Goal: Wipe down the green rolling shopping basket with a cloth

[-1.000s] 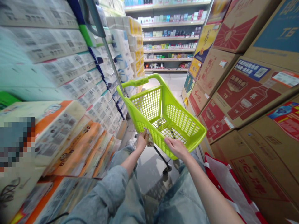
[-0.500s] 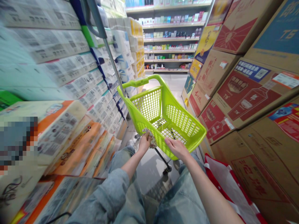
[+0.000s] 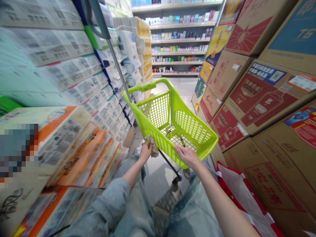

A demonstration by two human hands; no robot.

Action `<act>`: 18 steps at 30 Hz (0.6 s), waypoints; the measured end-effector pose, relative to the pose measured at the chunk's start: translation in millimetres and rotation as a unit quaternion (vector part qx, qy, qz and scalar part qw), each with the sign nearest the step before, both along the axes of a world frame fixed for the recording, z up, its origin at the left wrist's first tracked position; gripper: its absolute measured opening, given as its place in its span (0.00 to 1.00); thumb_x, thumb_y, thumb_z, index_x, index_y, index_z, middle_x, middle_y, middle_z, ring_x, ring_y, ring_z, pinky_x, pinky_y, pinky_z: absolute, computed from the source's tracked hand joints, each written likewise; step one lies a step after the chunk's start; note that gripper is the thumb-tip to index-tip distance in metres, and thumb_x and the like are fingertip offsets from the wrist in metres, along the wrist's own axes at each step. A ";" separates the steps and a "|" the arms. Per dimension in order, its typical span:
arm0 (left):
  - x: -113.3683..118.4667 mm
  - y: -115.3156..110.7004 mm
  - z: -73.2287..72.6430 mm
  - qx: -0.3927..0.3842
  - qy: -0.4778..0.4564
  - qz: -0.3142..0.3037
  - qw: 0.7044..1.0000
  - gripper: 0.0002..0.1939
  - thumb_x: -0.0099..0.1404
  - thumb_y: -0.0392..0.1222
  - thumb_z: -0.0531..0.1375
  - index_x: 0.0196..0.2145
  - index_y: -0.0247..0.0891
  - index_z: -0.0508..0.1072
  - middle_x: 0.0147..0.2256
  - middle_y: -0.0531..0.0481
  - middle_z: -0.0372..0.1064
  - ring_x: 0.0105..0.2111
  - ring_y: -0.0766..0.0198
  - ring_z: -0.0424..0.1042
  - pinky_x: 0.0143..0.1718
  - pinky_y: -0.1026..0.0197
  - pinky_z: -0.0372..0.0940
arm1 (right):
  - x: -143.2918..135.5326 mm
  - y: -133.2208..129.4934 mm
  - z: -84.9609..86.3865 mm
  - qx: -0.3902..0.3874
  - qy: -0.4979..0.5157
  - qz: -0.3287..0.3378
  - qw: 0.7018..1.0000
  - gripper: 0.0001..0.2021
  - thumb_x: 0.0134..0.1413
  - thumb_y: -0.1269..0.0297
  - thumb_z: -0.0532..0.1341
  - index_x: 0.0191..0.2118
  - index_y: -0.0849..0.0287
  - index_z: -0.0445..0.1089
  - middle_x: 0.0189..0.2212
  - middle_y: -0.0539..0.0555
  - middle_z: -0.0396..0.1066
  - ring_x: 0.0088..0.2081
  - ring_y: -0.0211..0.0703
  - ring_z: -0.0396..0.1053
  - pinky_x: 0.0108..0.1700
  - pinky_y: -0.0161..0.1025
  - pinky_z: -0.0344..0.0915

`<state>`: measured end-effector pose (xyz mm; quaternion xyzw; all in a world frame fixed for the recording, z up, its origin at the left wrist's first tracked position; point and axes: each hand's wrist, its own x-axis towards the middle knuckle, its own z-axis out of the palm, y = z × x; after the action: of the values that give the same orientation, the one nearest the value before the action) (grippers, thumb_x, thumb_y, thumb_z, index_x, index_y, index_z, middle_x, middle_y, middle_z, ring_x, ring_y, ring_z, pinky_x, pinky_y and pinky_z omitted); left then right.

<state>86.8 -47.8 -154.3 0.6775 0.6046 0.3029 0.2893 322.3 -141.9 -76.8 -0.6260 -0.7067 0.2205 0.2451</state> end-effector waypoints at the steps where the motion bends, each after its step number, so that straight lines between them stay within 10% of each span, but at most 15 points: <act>1: -0.6 5.8 2.0 0.000 0.024 -0.005 1.000 0.23 0.64 0.36 0.50 0.57 0.39 0.64 0.47 0.41 0.69 0.47 0.59 0.68 0.49 0.59 0.62 | -0.7 -0.9 1.3 0.000 0.002 0.002 1.000 0.25 0.61 0.47 0.43 0.39 0.51 0.75 0.26 0.50 0.75 0.36 0.46 0.72 0.37 0.37 0.64; 8: 2.8 22.2 7.1 -0.019 0.083 -0.019 0.996 0.23 0.62 0.34 0.53 0.55 0.40 0.66 0.52 0.40 0.66 0.50 0.56 0.68 0.48 0.58 0.63 | -0.7 -1.1 3.3 -0.012 -0.004 -0.002 1.000 0.26 0.61 0.47 0.42 0.37 0.52 0.74 0.28 0.51 0.75 0.36 0.46 0.72 0.37 0.37 0.64; 18: 10.4 -10.8 -43.9 -0.123 -0.061 0.048 0.989 0.21 0.62 0.35 0.52 0.53 0.31 0.66 0.41 0.40 0.73 0.39 0.58 0.72 0.43 0.59 0.64 | 0.0 1.0 1.1 -0.005 -0.008 -0.001 1.000 0.26 0.61 0.47 0.42 0.37 0.54 0.75 0.29 0.52 0.75 0.36 0.45 0.72 0.37 0.36 0.64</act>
<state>97.2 -58.5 -198.2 0.5870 0.6504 0.2809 0.3919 322.3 -140.9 -75.7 -0.6296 -0.7072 0.2185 0.2362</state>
